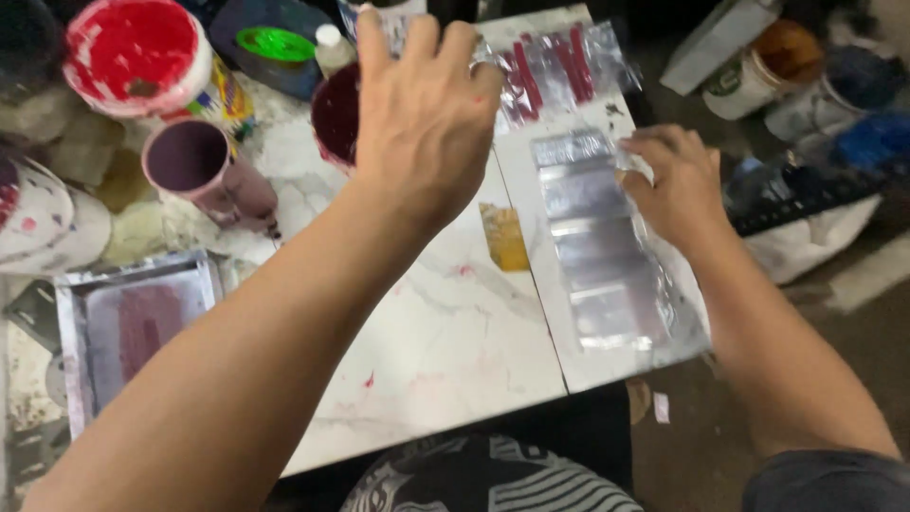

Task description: The person spreads a red viscous substance inside a rectangular metal tray using a yellow scraper. They then place the filled tray on the table and handle clear plastic bags, arranging them on the surface. Finally, they stir a container of red paint with a brush.

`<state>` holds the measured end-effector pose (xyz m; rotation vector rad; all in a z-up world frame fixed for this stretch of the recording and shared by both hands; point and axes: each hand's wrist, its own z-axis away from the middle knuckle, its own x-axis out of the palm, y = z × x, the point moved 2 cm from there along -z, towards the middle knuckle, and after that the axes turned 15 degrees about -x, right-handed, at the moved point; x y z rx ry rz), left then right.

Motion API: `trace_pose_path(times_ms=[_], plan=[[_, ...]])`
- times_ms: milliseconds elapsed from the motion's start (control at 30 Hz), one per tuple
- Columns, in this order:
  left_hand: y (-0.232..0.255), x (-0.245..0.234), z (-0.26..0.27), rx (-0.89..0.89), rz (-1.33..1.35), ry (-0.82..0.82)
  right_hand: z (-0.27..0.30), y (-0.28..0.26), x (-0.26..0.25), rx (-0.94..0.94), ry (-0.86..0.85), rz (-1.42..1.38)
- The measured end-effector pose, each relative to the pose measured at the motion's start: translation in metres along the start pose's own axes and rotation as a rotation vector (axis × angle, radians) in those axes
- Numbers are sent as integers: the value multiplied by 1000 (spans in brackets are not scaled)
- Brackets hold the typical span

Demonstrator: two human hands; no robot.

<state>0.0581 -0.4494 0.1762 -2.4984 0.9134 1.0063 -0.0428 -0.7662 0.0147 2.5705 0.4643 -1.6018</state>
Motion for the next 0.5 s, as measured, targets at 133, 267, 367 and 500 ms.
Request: trace_pose_path(times_ms=[133, 267, 367, 500], plan=[[8, -21, 59, -137, 142, -77, 37, -57, -28, 52, -120, 47], [26, 16, 134, -137, 249, -16, 88, -73, -16, 114, -110, 210], [50, 42, 161, -246, 309, -252, 114, -83, -9, 131, -83, 267], [83, 60, 161, -319, 396, -528, 132, -117, -13, 207, -38, 408]])
